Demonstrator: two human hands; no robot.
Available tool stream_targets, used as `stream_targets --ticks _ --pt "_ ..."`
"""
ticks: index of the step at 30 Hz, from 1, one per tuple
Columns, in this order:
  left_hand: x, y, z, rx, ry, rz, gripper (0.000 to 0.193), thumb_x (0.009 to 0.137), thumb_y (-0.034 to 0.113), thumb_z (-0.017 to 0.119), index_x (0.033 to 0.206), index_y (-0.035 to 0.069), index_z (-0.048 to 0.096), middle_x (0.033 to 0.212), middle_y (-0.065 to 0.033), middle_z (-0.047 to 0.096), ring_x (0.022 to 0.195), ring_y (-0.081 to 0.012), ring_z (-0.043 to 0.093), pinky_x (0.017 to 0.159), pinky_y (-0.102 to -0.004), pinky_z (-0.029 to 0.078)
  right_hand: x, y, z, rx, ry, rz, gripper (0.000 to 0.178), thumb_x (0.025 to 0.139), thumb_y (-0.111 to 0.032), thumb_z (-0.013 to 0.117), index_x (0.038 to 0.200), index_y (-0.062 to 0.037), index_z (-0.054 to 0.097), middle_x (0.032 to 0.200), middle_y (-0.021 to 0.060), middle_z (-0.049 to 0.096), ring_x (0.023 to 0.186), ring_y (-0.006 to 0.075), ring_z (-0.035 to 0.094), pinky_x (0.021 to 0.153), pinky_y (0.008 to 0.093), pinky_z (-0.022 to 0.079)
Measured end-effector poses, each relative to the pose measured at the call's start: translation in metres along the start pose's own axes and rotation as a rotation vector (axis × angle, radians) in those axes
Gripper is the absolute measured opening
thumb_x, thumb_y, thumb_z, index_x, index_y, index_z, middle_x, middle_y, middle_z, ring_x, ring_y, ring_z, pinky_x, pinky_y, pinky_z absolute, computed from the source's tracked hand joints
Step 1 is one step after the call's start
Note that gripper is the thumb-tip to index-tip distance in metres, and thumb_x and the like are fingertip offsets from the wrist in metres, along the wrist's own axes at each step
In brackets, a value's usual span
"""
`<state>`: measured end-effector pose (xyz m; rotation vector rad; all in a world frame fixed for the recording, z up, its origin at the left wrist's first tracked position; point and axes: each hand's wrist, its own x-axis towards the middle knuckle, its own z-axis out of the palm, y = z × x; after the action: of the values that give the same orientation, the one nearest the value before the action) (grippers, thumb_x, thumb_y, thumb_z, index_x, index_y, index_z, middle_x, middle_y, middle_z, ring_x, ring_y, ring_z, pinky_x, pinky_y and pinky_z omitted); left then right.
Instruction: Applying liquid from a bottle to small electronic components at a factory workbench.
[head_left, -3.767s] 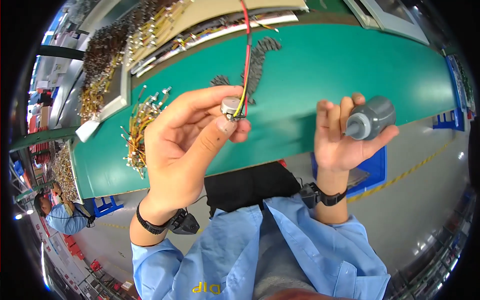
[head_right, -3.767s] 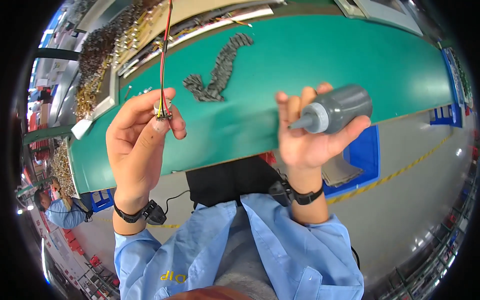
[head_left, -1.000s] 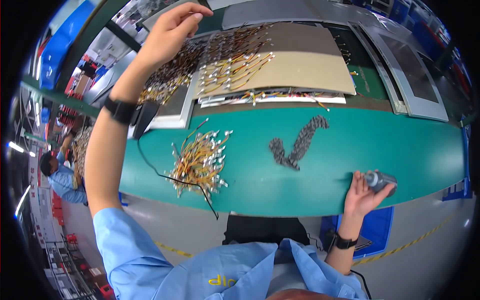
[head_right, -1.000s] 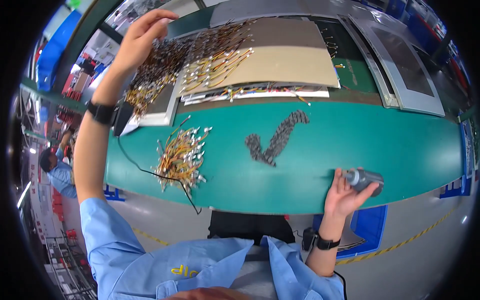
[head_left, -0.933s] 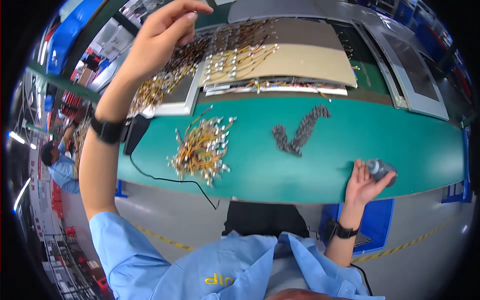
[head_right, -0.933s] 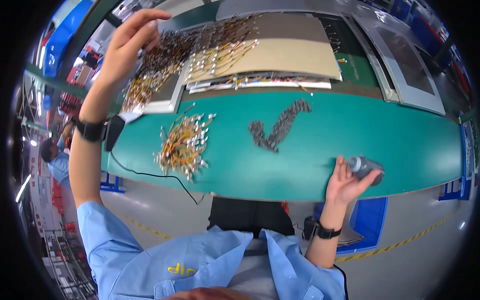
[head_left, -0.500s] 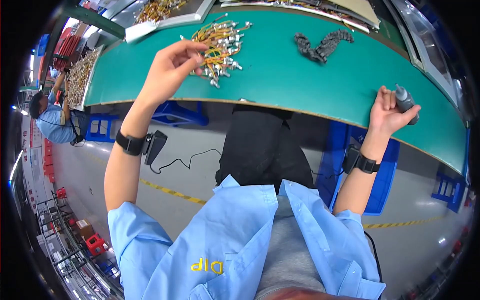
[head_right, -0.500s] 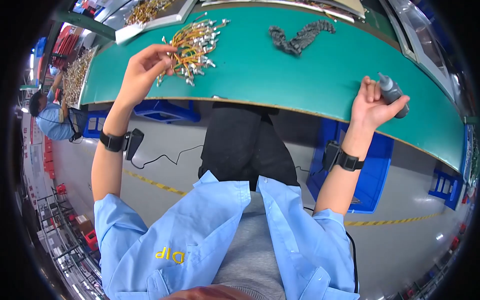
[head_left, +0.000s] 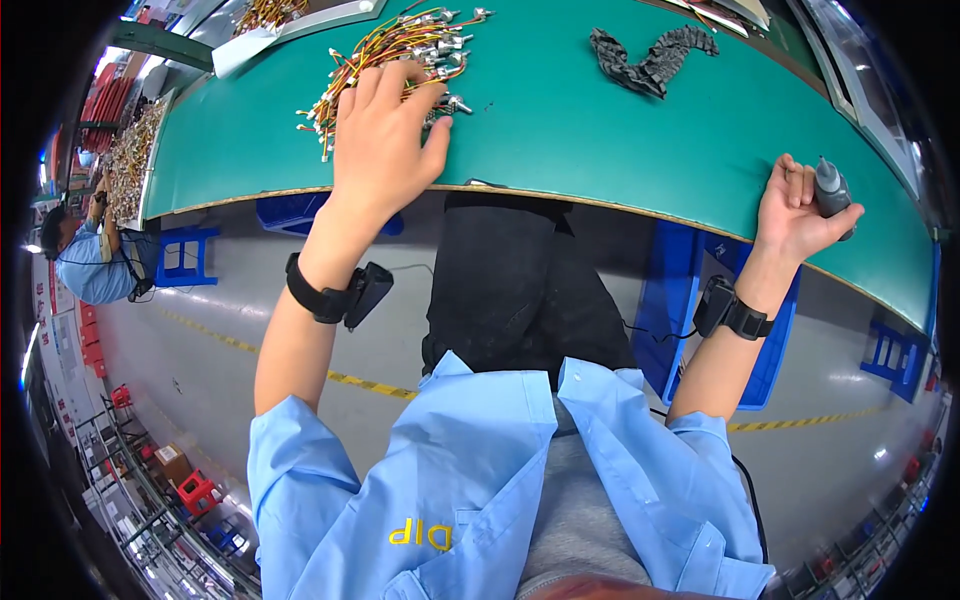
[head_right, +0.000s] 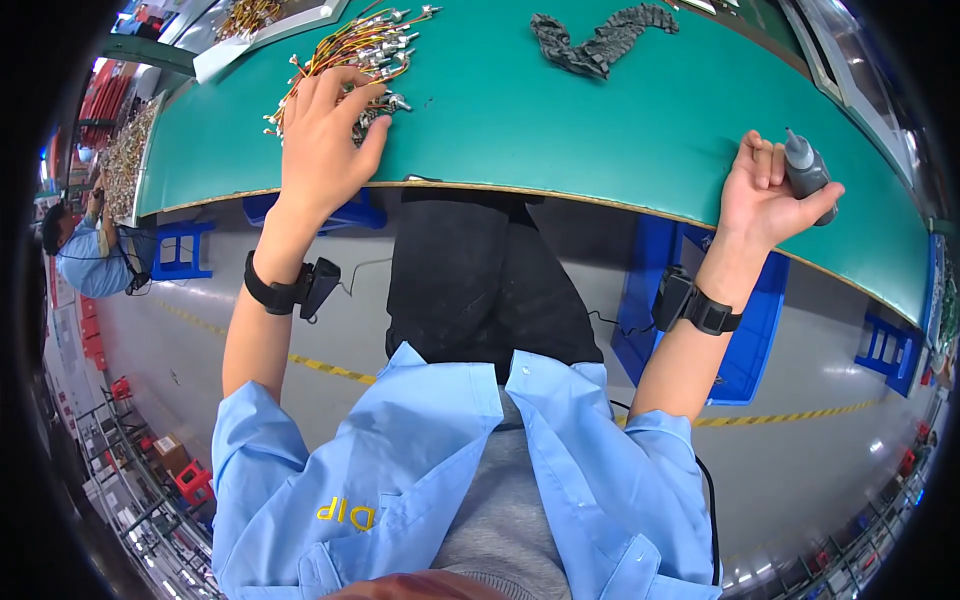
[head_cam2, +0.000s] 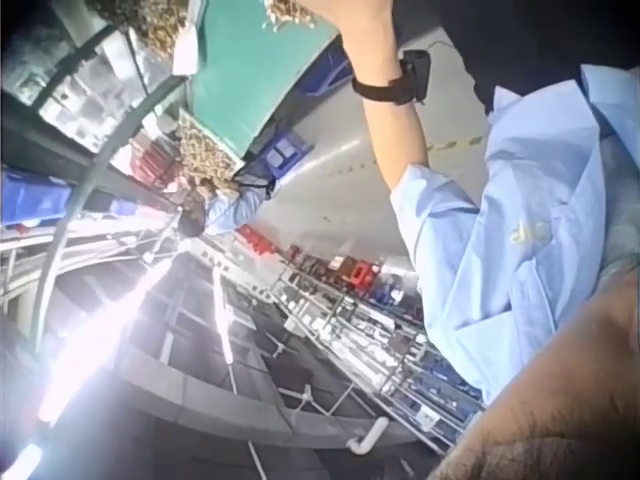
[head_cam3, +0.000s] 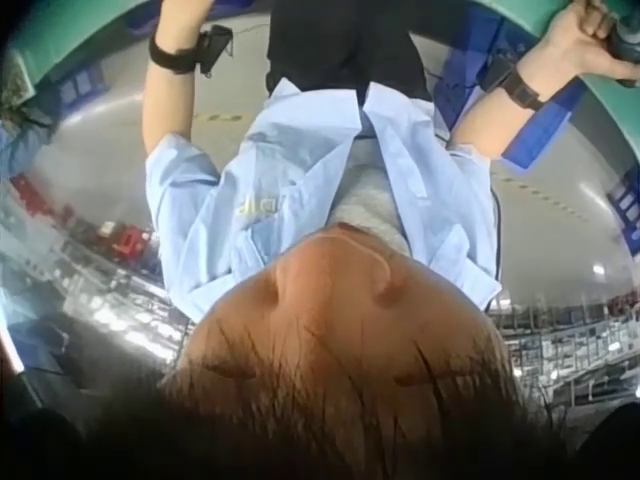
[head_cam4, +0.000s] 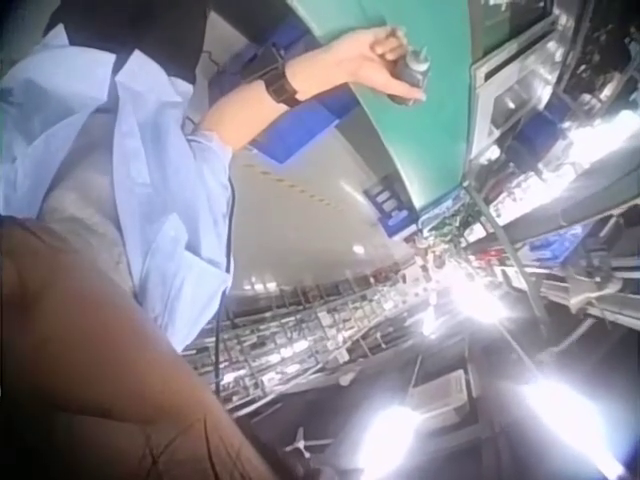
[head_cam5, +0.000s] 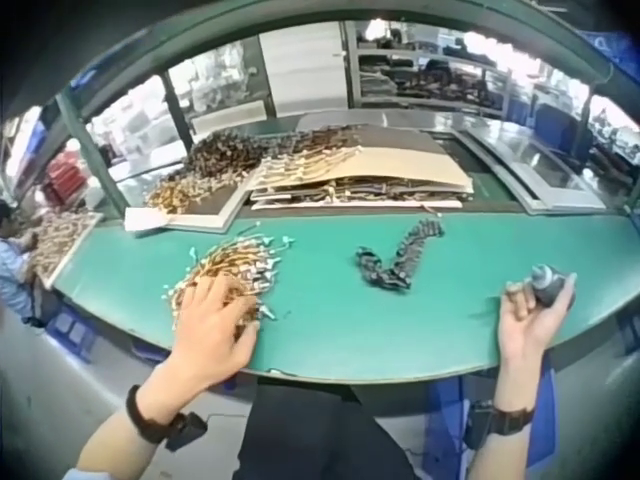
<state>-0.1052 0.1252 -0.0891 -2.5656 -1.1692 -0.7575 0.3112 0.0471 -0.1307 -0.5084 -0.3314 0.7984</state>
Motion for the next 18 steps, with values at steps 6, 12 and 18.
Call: stream_targets --ticks 6,12,18 --pt "0.014 -0.004 0.011 0.050 -0.041 0.042 0.015 0.073 0.013 0.070 0.088 0.010 0.066 0.095 -0.0013 0.056 0.096 -0.0215 0.051 0.079 -0.0378 0.036 -0.001 0.004 0.003 0.027 0.037 -0.003 0.066 0.095 -0.060 0.035 0.074 0.0012 0.048 0.056 0.0031 0.024 0.052 0.0156 0.023 0.081 0.0390 0.039" --pt "0.039 0.033 -0.002 -0.189 -0.015 0.058 0.015 0.073 0.011 0.068 0.087 0.010 0.065 0.089 -0.0028 0.056 0.091 -0.0219 0.051 0.075 -0.0380 0.036 -0.003 -0.001 0.004 0.063 0.046 0.011 0.063 0.095 -0.059 0.038 0.073 -0.0005 0.048 0.055 0.0030 0.025 0.051 0.0151 0.024 0.078 0.0368 0.039" --pt "0.044 0.089 -0.001 -0.144 -0.384 0.291 0.015 0.073 0.005 0.062 0.088 0.007 0.061 0.079 -0.0072 0.055 0.079 -0.0241 0.053 0.070 -0.0361 0.039 -0.006 0.002 0.016 0.064 0.067 -0.001 0.061 0.096 -0.057 0.039 0.074 -0.0010 0.048 0.055 0.0033 0.026 0.050 0.0149 0.024 0.077 0.0364 0.039"
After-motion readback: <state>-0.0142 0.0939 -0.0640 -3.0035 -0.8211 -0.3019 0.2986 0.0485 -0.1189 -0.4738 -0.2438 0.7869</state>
